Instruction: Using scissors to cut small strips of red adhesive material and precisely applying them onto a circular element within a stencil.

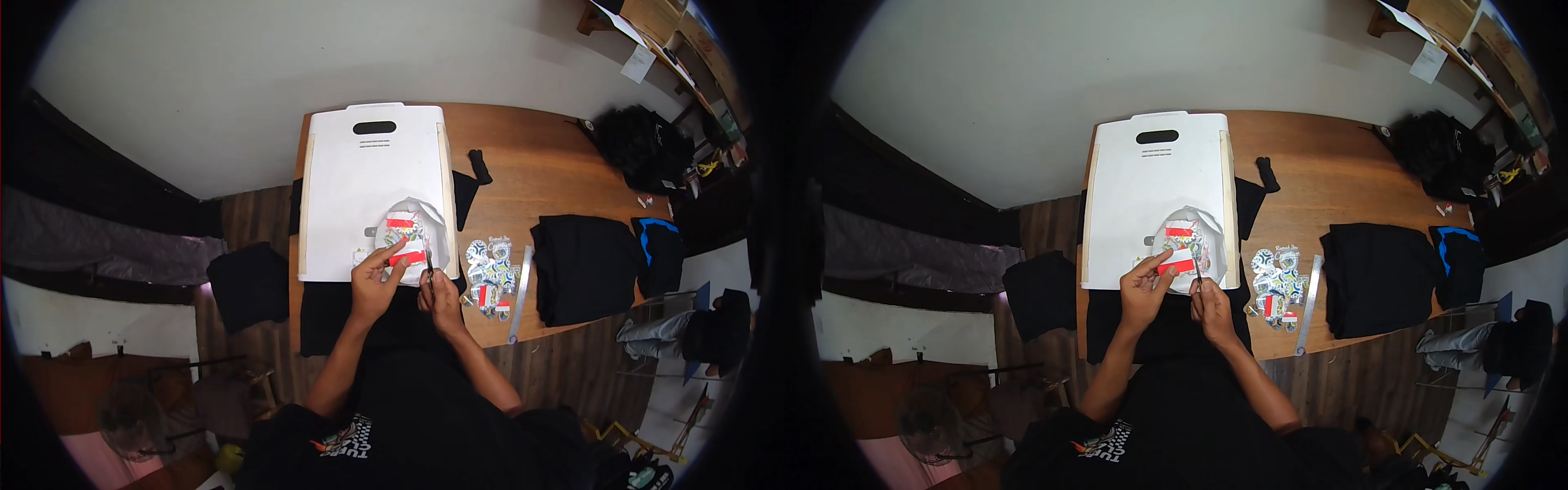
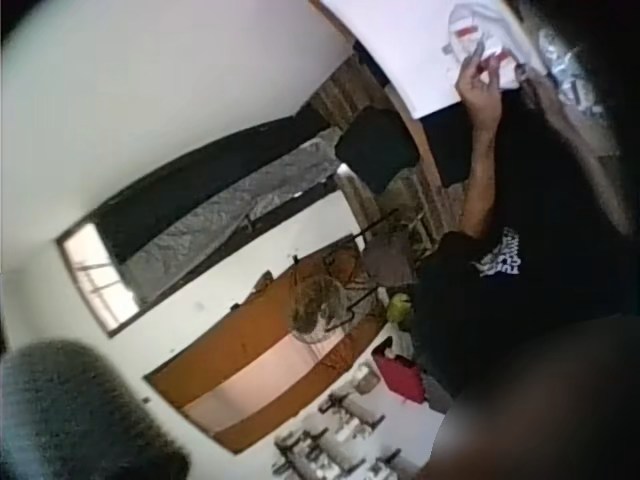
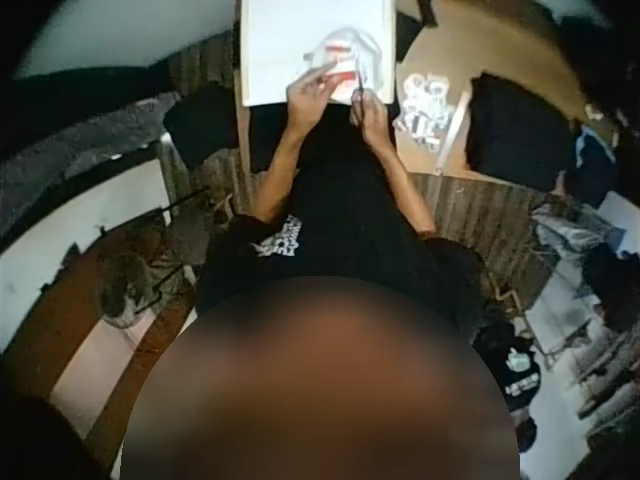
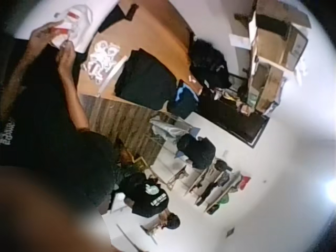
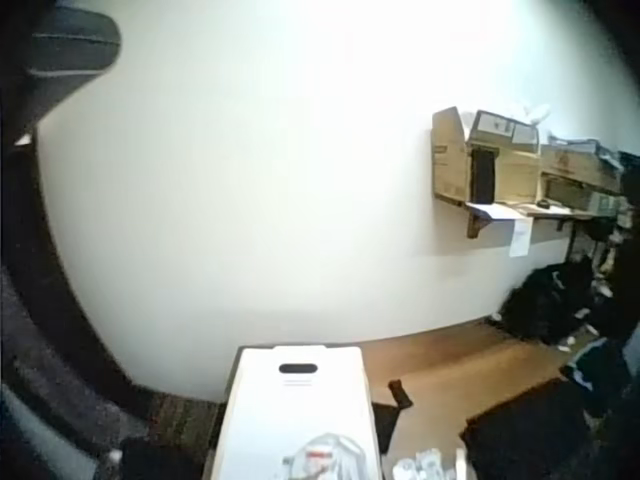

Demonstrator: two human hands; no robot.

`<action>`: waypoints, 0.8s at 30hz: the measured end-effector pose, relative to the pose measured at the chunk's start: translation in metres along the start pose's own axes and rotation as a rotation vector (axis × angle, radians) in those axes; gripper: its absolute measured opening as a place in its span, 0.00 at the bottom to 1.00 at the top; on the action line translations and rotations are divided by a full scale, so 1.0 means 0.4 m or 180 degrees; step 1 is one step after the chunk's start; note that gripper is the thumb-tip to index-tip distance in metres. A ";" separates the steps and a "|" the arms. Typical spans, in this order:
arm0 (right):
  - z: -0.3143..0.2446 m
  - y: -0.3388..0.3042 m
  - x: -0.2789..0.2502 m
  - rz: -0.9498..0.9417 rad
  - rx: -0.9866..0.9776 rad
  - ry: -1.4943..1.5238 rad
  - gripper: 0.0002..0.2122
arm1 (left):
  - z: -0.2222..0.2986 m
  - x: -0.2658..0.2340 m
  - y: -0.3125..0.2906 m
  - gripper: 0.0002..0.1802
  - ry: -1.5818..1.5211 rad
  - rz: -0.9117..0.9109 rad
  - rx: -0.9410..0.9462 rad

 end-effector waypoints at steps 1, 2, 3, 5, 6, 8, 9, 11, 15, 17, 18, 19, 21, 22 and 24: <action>0.000 -0.001 -0.001 0.0002 -0.0003 -0.0001 0.19 | 0.003 0.002 0.002 0.22 0.0000 0.0010 -0.0017; 0.003 -0.001 0.000 0.0006 0.0017 -0.0045 0.19 | 0.003 0.002 0.002 0.22 0.0000 0.0009 -0.0014; 0.006 -0.001 0.001 0.0010 0.0035 -0.0090 0.19 | 0.004 0.003 0.001 0.22 0.0022 -0.0015 0.0019; 0.005 -0.001 0.002 0.0015 0.0004 -0.0087 0.19 | 0.004 0.003 0.001 0.22 0.0043 -0.0042 0.0061; 0.003 0.000 0.002 0.0022 -0.0023 -0.0083 0.19 | 0.002 0.002 0.000 0.22 0.0041 -0.0030 0.0046; 0.004 -0.002 0.002 -0.0003 -0.0047 -0.0073 0.19 | -0.003 -0.002 -0.002 0.21 0.0037 -0.0021 0.0044; 0.004 -0.003 0.002 -0.0025 -0.0062 -0.0062 0.19 | -0.007 -0.005 -0.003 0.21 0.0083 -0.0042 0.0065; 0.010 -0.002 0.001 -0.0033 -0.0040 -0.0081 0.19 | -0.007 -0.005 -0.001 0.20 0.0130 -0.0066 0.0092; 0.009 -0.004 0.003 -0.0015 -0.0074 -0.0080 0.19 | 0.006 -0.001 0.001 0.20 0.0142 -0.0070 0.0150; 0.013 -0.007 0.003 -0.0019 -0.0024 -0.0030 0.19 | 0.010 -0.001 0.001 0.20 0.0156 -0.0073 0.0162; 0.017 -0.009 0.002 -0.0023 0.0029 0.0020 0.20 | 0.008 -0.002 0.002 0.20 0.0115 -0.0059 0.0125; 0.017 -0.011 0.002 -0.0020 0.0031 0.0020 0.20 | 0.006 -0.003 0.002 0.20 0.0074 -0.0044 0.0088; 0.012 -0.011 0.008 -0.0060 -0.0013 -0.0035 0.20 | 0.005 -0.003 0.004 0.20 0.0062 -0.0019 0.0073; 0.013 -0.012 0.009 -0.0060 -0.0010 -0.0034 0.20 | 0.004 -0.004 0.003 0.21 0.0050 0.0006 0.0061; 0.012 -0.014 0.009 -0.0030 -0.0027 -0.0093 0.20 | 0.003 -0.001 0.001 0.21 0.0072 -0.0006 0.0044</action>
Point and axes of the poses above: each hand's wrist, its own y-axis towards the middle knuckle, its own x-axis out of the palm, z = x × y, the point moved 10 cm from there along y, towards the middle knuckle, and after that the axes turned 15 degrees about x, right-handed, at the moved point
